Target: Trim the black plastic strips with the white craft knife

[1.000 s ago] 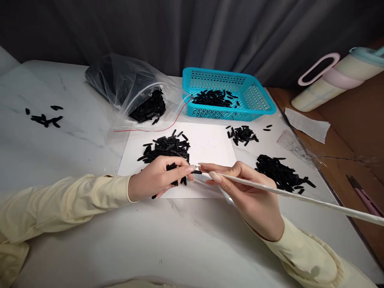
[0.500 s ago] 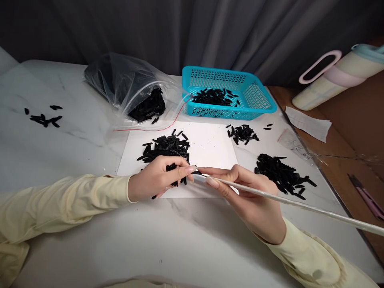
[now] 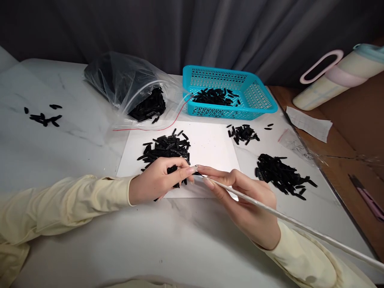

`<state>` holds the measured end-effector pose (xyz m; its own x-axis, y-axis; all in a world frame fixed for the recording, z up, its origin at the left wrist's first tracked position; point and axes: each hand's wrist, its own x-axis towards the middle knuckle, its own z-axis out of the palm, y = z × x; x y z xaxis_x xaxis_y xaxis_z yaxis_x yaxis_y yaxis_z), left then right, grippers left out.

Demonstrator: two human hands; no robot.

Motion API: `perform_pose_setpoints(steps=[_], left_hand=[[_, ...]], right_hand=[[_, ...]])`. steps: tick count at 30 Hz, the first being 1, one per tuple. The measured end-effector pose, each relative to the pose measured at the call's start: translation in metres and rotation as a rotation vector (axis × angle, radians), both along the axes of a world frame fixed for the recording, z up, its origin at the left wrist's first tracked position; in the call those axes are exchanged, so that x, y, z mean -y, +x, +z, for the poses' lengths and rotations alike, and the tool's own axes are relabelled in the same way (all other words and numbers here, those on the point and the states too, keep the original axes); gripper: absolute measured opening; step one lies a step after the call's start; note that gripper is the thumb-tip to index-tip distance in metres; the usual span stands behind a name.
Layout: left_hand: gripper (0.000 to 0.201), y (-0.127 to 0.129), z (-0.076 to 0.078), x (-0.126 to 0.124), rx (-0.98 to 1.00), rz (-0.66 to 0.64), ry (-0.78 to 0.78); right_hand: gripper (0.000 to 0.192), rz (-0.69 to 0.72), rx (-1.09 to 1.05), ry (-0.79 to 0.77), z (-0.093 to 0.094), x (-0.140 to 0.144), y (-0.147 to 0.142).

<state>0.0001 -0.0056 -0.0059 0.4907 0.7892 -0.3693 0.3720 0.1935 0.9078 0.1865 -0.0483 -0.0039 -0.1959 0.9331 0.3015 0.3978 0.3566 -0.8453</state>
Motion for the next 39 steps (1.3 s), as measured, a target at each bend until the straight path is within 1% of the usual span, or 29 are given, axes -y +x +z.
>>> perform_pose_setpoints(steps=[6,11,13,15,17,20,23,25,27,28,30,32,35,37,39], left_hand=[[0.032,0.0,0.001,0.002,0.005,0.012,0.008],[0.032,0.0,0.0,0.002,0.009,0.011,0.012],[0.032,0.001,0.0,0.002,0.008,0.016,0.013],[0.032,0.002,0.0,0.002,0.01,0.02,0.012],[0.032,0.002,0.0,0.002,0.012,0.025,0.012],[0.032,0.002,-0.001,0.002,0.02,0.033,0.02],[0.032,0.002,-0.003,0.002,0.026,0.038,0.02],[0.033,0.001,-0.004,0.002,0.028,0.041,0.013],[0.034,0.001,-0.004,0.001,0.03,0.047,0.0],[0.034,0.001,-0.004,0.001,0.028,0.052,-0.011],[0.036,0.001,-0.003,0.0,0.013,0.055,-0.034],[0.036,0.001,0.0,-0.002,-0.013,0.053,-0.043],[0.035,0.003,0.009,-0.008,-0.069,0.053,0.003],[0.034,0.006,0.019,-0.017,-0.108,0.058,0.083],[0.033,0.014,0.031,-0.033,-0.146,0.066,0.233]], right_hand=[[0.018,0.005,0.018,0.029,-0.004,0.003,0.0],[0.018,-0.017,0.065,0.049,-0.002,0.003,-0.003],[0.017,-0.025,0.114,0.079,-0.002,0.005,-0.005],[0.014,-0.004,0.173,0.128,-0.005,0.006,-0.005],[0.013,0.046,0.211,0.198,-0.009,0.007,-0.005],[0.018,0.125,0.244,0.275,-0.017,0.007,-0.004],[0.019,0.1,0.249,0.309,-0.019,0.006,-0.006],[0.017,0.048,0.247,0.29,-0.015,0.006,-0.008],[0.012,-0.002,0.244,0.209,-0.01,0.005,-0.008],[0.01,-0.027,0.222,0.165,-0.008,0.004,-0.007],[0.014,-0.085,0.133,0.123,-0.007,-0.001,-0.002],[0.016,-0.141,0.061,0.136,-0.009,-0.01,0.006],[0.007,-0.187,0.123,0.156,-0.015,-0.026,0.018],[0.009,-0.196,0.178,0.161,-0.018,-0.034,0.023],[0.015,-0.212,0.22,0.179,-0.022,-0.039,0.026]])
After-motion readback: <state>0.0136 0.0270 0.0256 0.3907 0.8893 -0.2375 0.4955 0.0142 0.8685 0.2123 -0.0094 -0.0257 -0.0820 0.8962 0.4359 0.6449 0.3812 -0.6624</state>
